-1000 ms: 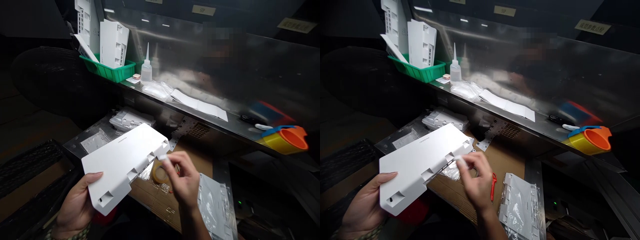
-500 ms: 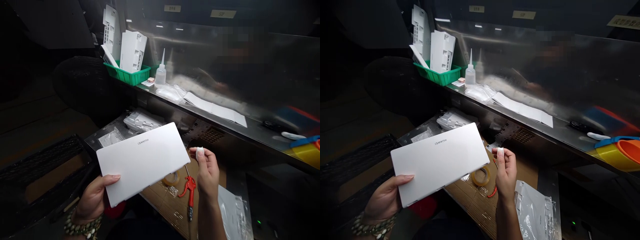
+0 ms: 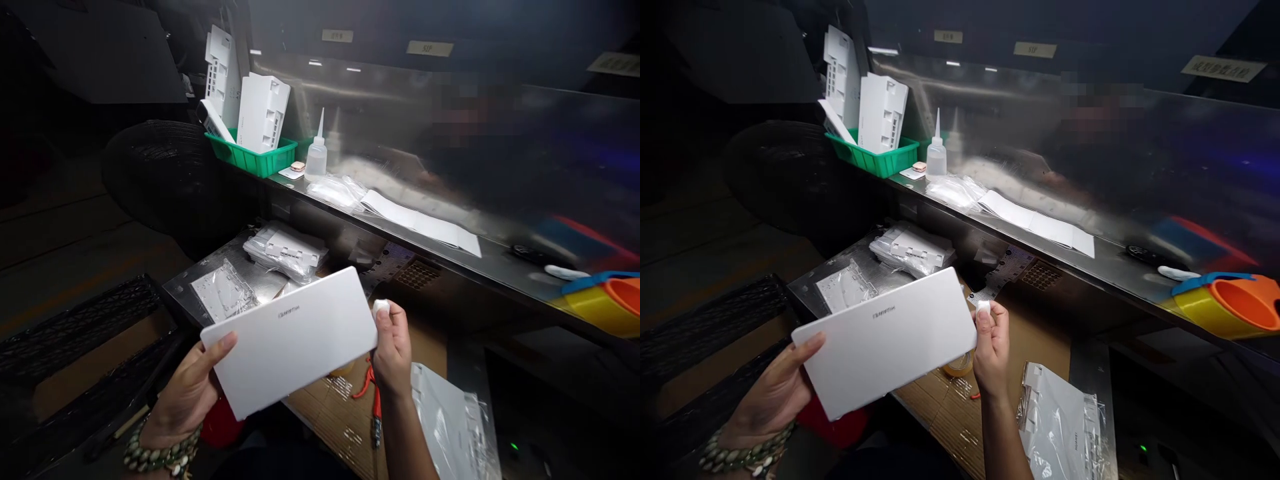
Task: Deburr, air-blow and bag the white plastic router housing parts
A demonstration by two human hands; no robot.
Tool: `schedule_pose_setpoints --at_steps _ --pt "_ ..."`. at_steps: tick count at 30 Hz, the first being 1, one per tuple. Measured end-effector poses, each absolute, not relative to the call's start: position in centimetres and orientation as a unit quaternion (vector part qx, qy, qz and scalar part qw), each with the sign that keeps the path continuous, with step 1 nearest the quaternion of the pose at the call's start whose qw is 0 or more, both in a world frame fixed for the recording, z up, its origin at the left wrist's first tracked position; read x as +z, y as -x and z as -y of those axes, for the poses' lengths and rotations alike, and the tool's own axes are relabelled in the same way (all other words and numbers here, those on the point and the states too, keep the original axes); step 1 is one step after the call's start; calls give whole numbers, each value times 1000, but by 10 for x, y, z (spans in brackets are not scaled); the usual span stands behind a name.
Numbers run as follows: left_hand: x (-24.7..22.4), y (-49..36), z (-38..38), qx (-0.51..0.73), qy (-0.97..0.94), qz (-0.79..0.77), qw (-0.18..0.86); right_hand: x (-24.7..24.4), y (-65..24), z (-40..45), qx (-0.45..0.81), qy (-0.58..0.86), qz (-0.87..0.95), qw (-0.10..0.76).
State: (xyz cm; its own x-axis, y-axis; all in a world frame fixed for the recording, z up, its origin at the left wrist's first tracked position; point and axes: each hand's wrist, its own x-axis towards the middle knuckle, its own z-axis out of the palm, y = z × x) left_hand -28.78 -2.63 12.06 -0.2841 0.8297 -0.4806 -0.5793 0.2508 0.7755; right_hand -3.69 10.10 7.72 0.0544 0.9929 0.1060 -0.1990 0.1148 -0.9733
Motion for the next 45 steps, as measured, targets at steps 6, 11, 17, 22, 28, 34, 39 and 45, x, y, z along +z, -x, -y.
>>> schedule_pose_setpoints --at_steps 6,11,17,22,28,34,39,45 --pt "111 286 20 571 -311 -629 427 77 23 -104 390 436 528 616" --pt "104 284 17 523 -470 -614 357 95 21 -103 578 387 416 585" --pt "125 271 10 523 -487 -586 380 99 30 -101 652 368 365 553" --pt "128 267 15 540 -500 -546 401 91 34 -102 636 374 356 574" --pt "119 262 11 762 -194 -441 433 97 47 -83 590 337 359 639" --pt "108 271 -6 653 44 -273 705 98 39 -72 553 298 384 676" --pt "113 267 -17 629 45 -246 736 90 15 -101 439 414 487 632" --pt "139 255 -29 687 14 -299 662 106 30 -78 233 450 667 546"
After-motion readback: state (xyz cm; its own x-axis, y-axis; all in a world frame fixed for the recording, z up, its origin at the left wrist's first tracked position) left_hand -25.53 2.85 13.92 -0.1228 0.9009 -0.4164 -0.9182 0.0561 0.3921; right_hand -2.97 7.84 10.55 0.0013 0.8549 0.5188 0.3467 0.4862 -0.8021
